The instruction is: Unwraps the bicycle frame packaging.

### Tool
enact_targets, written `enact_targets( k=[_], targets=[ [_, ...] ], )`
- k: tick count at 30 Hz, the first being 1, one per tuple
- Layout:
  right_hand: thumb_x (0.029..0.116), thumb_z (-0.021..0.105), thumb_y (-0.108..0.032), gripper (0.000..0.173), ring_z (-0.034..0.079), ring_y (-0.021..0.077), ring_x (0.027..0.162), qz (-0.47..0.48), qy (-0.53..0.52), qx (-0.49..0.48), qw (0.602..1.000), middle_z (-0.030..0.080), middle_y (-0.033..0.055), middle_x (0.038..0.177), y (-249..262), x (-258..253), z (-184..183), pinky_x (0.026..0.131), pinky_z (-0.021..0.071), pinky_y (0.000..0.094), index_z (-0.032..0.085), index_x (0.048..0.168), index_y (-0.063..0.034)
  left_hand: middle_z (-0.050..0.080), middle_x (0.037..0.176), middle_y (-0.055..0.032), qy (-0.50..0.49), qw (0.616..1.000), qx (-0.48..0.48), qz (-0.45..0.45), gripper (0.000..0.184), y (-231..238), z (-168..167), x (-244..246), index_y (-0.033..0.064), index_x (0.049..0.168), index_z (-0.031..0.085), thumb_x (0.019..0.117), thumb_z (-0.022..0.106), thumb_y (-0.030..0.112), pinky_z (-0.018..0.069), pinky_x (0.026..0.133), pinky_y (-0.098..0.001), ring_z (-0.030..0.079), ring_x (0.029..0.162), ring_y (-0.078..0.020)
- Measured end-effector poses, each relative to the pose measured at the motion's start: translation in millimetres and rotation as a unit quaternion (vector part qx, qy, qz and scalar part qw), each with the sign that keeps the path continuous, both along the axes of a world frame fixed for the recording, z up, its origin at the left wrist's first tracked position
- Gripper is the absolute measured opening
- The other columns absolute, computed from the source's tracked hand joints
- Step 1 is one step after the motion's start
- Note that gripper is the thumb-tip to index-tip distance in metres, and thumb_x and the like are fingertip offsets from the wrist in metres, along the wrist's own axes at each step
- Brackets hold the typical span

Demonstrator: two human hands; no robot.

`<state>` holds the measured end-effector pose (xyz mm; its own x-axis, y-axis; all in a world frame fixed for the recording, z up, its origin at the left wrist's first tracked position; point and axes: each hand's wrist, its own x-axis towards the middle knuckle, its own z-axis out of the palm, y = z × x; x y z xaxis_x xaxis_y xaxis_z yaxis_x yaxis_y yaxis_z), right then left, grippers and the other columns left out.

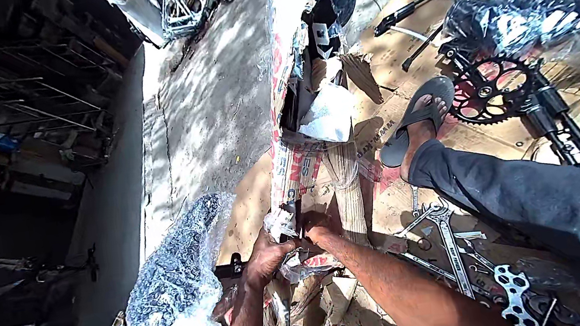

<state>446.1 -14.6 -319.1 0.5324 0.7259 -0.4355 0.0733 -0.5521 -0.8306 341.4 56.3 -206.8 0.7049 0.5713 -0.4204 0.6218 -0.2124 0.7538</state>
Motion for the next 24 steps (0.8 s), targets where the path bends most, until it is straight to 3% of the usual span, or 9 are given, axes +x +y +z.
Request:
enact_targets(
  k=[1, 5, 9, 11, 12, 15, 18, 22, 24],
  targets=[
    [0.1008, 0.061, -0.017, 0.04, 0.049, 0.0445, 0.136, 0.038, 0.016, -0.028, 0.999, 0.056, 0.0286, 0.142, -8.7, -7.0, -13.4, 0.113, 0.0386, 0.0604, 0.061, 0.134, 0.0048, 0.07, 0.113, -0.0131, -0.007, 1.0, -0.011, 0.007, 0.075, -2.7, 1.8, 2.9, 0.0065, 0.144, 0.045, 0.0777, 0.079, -0.003, 0.0601, 0.081, -0.0387, 0.07, 0.096, -0.0207],
    [0.0963, 0.064, -0.017, 0.041, 0.051, 0.0393, 0.136, 0.1, -0.006, -0.075, 0.992, 0.057, 0.026, 0.141, -38.0, -24.2, -30.7, 0.115, 0.0377, 0.0533, 0.062, 0.13, 0.007, 0.069, 0.117, -0.0117, -0.025, 1.0, 0.01, -0.003, 0.073, -14.9, 0.0, 0.7, 0.0047, 0.142, 0.049, 0.0771, 0.08, -0.006, 0.0591, 0.088, -0.0376, 0.069, 0.102, -0.0186],
    [0.0993, 0.064, -0.032, 0.048, 0.058, 0.029, 0.13, -0.089, 0.042, 0.144, 0.985, 0.062, 0.0169, 0.138, -69.2, -29.2, 1.0, 0.111, 0.0451, 0.0496, 0.059, 0.14, -0.0064, 0.068, 0.123, -0.012, -0.027, 0.996, 0.081, -0.033, 0.073, -20.4, -6.8, -4.0, 0.0073, 0.145, 0.05, 0.0787, 0.082, 0.005, 0.058, 0.094, -0.0426, 0.068, 0.109, -0.02],
    [0.094, 0.071, -0.035, 0.048, 0.066, 0.0184, 0.116, -0.125, 0.013, 0.28, 0.952, 0.069, 0.0084, 0.126, -79.6, -28.5, 10.4, 0.102, 0.0536, 0.0435, 0.062, 0.135, -0.0124, 0.068, 0.126, -0.0103, -0.04, 0.991, 0.114, -0.052, 0.078, -26.2, -10.4, -7.3, 0.0099, 0.148, 0.048, 0.0786, 0.083, 0.009, 0.0573, 0.097, -0.0429, 0.067, 0.112, -0.0185],
    [0.0924, 0.072, -0.033, 0.051, 0.067, 0.0203, 0.114, -0.111, -0.007, 0.307, 0.945, 0.069, 0.0114, 0.124, -84.2, -24.9, 13.0, 0.101, 0.0543, 0.044, 0.061, 0.136, -0.0081, 0.068, 0.127, -0.01, -0.04, 0.988, 0.136, -0.061, 0.078, -29.6, -11.7, -8.5, 0.0103, 0.148, 0.048, 0.0788, 0.084, 0.012, 0.0564, 0.098, -0.0435, 0.067, 0.113, -0.0182],
    [0.0919, 0.074, -0.024, 0.035, 0.068, 0.0306, 0.107, -0.08, -0.049, 0.268, 0.959, 0.071, 0.0179, 0.111, -92.5, -14.6, 18.8, 0.097, 0.0532, 0.0535, 0.07, 0.119, -0.0029, 0.068, 0.127, -0.0113, -0.005, 0.976, 0.199, -0.085, 0.077, -37.5, -15.3, -14.0, 0.0085, 0.147, 0.05, 0.0789, 0.084, 0.019, 0.0535, 0.103, -0.0458, 0.066, 0.116, -0.0204],
    [0.0893, 0.073, -0.02, 0.026, 0.069, 0.0262, 0.101, -0.06, -0.061, 0.25, 0.964, 0.074, 0.0129, 0.104, -92.2, -16.0, 23.5, 0.095, 0.0541, 0.0499, 0.073, 0.111, -0.0063, 0.067, 0.13, -0.014, 0.023, 0.961, 0.257, -0.098, 0.074, -52.6, -14.7, -20.2, 0.0036, 0.144, 0.053, 0.0815, 0.082, 0.03, 0.0484, 0.11, -0.0458, 0.063, 0.122, -0.0219],
    [0.0938, 0.071, -0.021, 0.047, 0.061, 0.027, 0.124, -0.083, -0.037, 0.278, 0.956, 0.066, 0.0194, 0.129, -100.3, -40.1, 13.0, 0.11, 0.0463, 0.0444, 0.061, 0.133, 0.0014, 0.065, 0.135, -0.0105, 0.01, 0.956, 0.276, -0.1, 0.083, -68.8, -14.7, -25.2, 0.0104, 0.15, 0.047, 0.0791, 0.083, 0.034, 0.0478, 0.11, -0.0459, 0.061, 0.125, -0.0195],
    [0.0874, 0.078, -0.024, 0.062, 0.063, 0.0218, 0.119, -0.178, -0.009, 0.289, 0.941, 0.065, 0.0148, 0.129, -102.8, -53.8, 5.1, 0.105, 0.052, 0.0429, 0.053, 0.14, -0.0031, 0.065, 0.133, -0.0087, 0.015, 0.964, 0.24, -0.114, 0.086, -66.0, -10.8, -26.6, 0.0137, 0.151, 0.045, 0.0769, 0.083, 0.032, 0.0505, 0.107, -0.0455, 0.062, 0.123, -0.018]
  ],
)
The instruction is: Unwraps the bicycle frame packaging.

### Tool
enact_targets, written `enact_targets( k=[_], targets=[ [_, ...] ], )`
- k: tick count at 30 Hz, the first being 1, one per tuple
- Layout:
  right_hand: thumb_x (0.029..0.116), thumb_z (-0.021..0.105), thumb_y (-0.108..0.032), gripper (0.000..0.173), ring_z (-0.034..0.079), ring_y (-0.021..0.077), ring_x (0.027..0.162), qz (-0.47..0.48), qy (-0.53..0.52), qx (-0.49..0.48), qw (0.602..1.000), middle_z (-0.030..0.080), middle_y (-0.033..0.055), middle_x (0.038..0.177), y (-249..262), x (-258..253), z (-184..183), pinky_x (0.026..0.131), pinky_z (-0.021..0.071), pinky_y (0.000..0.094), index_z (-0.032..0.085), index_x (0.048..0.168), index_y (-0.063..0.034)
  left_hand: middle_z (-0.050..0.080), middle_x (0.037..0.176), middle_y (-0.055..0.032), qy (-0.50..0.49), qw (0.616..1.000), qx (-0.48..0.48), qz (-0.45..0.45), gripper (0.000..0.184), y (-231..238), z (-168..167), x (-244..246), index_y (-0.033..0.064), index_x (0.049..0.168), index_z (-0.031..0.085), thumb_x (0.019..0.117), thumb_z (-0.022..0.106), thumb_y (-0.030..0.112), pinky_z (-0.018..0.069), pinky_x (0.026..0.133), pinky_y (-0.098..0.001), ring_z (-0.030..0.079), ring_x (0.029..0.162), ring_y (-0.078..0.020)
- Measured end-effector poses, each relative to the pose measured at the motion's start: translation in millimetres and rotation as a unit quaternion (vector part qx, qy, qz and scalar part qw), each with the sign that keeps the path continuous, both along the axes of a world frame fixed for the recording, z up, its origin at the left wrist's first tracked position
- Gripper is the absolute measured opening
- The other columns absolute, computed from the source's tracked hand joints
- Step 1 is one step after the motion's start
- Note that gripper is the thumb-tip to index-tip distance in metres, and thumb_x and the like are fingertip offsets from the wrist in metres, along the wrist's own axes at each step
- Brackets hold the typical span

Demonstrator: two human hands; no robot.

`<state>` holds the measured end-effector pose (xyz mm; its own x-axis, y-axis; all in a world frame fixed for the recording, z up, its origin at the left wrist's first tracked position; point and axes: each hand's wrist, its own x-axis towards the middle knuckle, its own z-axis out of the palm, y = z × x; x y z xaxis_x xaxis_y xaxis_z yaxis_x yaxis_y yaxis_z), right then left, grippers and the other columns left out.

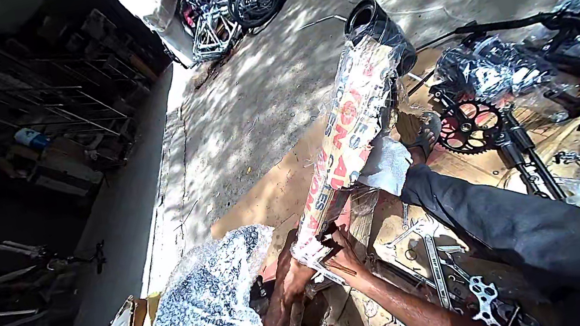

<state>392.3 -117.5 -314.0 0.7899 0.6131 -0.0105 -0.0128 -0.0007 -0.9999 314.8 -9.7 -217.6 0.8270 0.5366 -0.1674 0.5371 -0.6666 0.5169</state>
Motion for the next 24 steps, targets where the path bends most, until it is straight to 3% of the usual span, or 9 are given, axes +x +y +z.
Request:
enact_targets(
  k=[2, 6, 11, 14, 16, 18, 21, 23, 24],
  targets=[
    [0.0814, 0.081, -0.026, 0.056, 0.067, 0.0217, 0.105, -0.07, 0.003, 0.005, 0.998, 0.067, 0.0112, 0.114, -5.0, -11.0, 3.3, 0.094, 0.0566, 0.0459, 0.056, 0.127, -0.0058, 0.065, 0.134, -0.0079, -0.002, 0.999, -0.04, -0.008, 0.091, 8.2, 2.4, -0.4, 0.016, 0.154, 0.042, 0.0746, 0.085, 0.03, 0.0518, 0.104, -0.0454, 0.062, 0.121, -0.0177],
    [0.099, 0.061, -0.02, 0.043, 0.057, 0.0265, 0.132, 0.04, 0.009, -0.071, 0.997, 0.064, 0.0152, 0.137, -10.4, -14.9, 30.0, 0.116, 0.0412, 0.0462, 0.06, 0.14, -0.0065, 0.062, 0.138, -0.0116, 0.0, 0.998, -0.061, -0.002, 0.089, 11.7, 2.0, -1.1, 0.013, 0.155, 0.04, 0.0787, 0.083, 0.025, 0.0493, 0.107, -0.046, 0.061, 0.124, -0.0201],
    [0.0985, 0.064, -0.01, 0.034, 0.065, 0.0122, 0.11, 0.074, 0.228, 0.151, 0.959, 0.069, 0.0071, 0.121, -3.5, -7.8, 25.7, 0.098, 0.0546, 0.0342, 0.062, 0.132, -0.0065, 0.057, 0.146, -0.0071, -0.027, 0.995, -0.092, -0.009, 0.11, 4.6, 3.5, 0.3, 0.0237, 0.163, 0.022, 0.0747, 0.086, 0.019, 0.0505, 0.107, -0.0448, 0.059, 0.127, -0.0176],
    [0.107, 0.052, -0.016, 0.027, 0.064, 0.0126, 0.107, 0.109, 0.345, 0.199, 0.911, 0.068, 0.0042, 0.12, -1.8, -5.8, 18.4, 0.094, 0.0546, 0.0347, 0.062, 0.132, -0.0113, 0.054, 0.15, -0.0025, -0.057, 0.988, -0.142, -0.003, 0.113, 7.7, -0.8, -7.9, 0.0277, 0.164, 0.021, 0.0728, 0.088, 0.02, 0.0537, 0.102, -0.0423, 0.059, 0.126, -0.0154],
    [0.1106, 0.042, -0.026, 0.026, 0.064, 0.0127, 0.094, 0.101, 0.422, 0.241, 0.868, 0.068, 0.002, 0.105, 6.8, -6.4, 19.5, 0.082, 0.055, 0.0354, 0.062, 0.122, -0.0157, 0.056, 0.147, -0.0047, -0.073, 0.988, -0.133, 0.015, 0.107, 6.9, -1.6, -9.8, 0.0239, 0.161, 0.028, 0.0721, 0.088, 0.021, 0.0536, 0.101, -0.0427, 0.06, 0.124, -0.017],
    [0.1105, 0.043, -0.029, 0.024, 0.064, 0.0119, 0.086, 0.086, 0.45, 0.267, 0.848, 0.068, 0.0001, 0.098, 10.8, -6.6, 29.2, 0.074, 0.0551, 0.0341, 0.063, 0.117, -0.0183, 0.054, 0.15, -0.005, -0.086, 0.991, -0.099, 0.023, 0.111, 5.7, -4.7, -7.2, 0.0265, 0.162, 0.027, 0.0706, 0.09, 0.022, 0.0526, 0.104, -0.0456, 0.058, 0.128, -0.0189],
    [0.1084, 0.044, -0.009, 0.024, 0.063, 0.0109, 0.097, 0.084, 0.366, 0.197, 0.906, 0.065, 0.0036, 0.11, 3.5, -5.7, 41.6, 0.082, 0.0545, 0.0308, 0.057, 0.128, -0.0119, 0.062, 0.138, -0.0052, -0.092, 0.992, -0.076, 0.029, 0.103, 2.0, -5.9, -5.8, 0.0257, 0.156, 0.034, 0.0695, 0.092, 0.025, 0.0573, 0.096, -0.0456, 0.064, 0.119, -0.018],
    [0.0965, 0.057, 0.007, 0.043, 0.058, 0.0159, 0.12, 0.16, 0.138, 0.019, 0.977, 0.062, 0.0138, 0.132, -6.5, 3.9, 42.4, 0.103, 0.0493, 0.0325, 0.055, 0.139, -0.0002, 0.061, 0.138, -0.0065, -0.079, 0.989, -0.12, 0.033, 0.103, 7.4, -1.1, -5.5, 0.0264, 0.157, 0.033, 0.0694, 0.088, 0.023, 0.0578, 0.092, -0.0464, 0.064, 0.117, -0.0199],
    [0.0908, 0.065, 0.006, 0.048, 0.058, 0.0193, 0.122, 0.196, 0.042, -0.046, 0.979, 0.061, 0.0164, 0.132, -8.4, 9.6, 41.7, 0.104, 0.0489, 0.0366, 0.056, 0.138, -0.0004, 0.06, 0.142, -0.0079, -0.067, 0.987, -0.143, 0.039, 0.106, 11.9, 1.3, -3.6, 0.0277, 0.159, 0.029, 0.0688, 0.085, 0.021, 0.0571, 0.093, -0.0478, 0.063, 0.119, -0.0222]
  ],
)
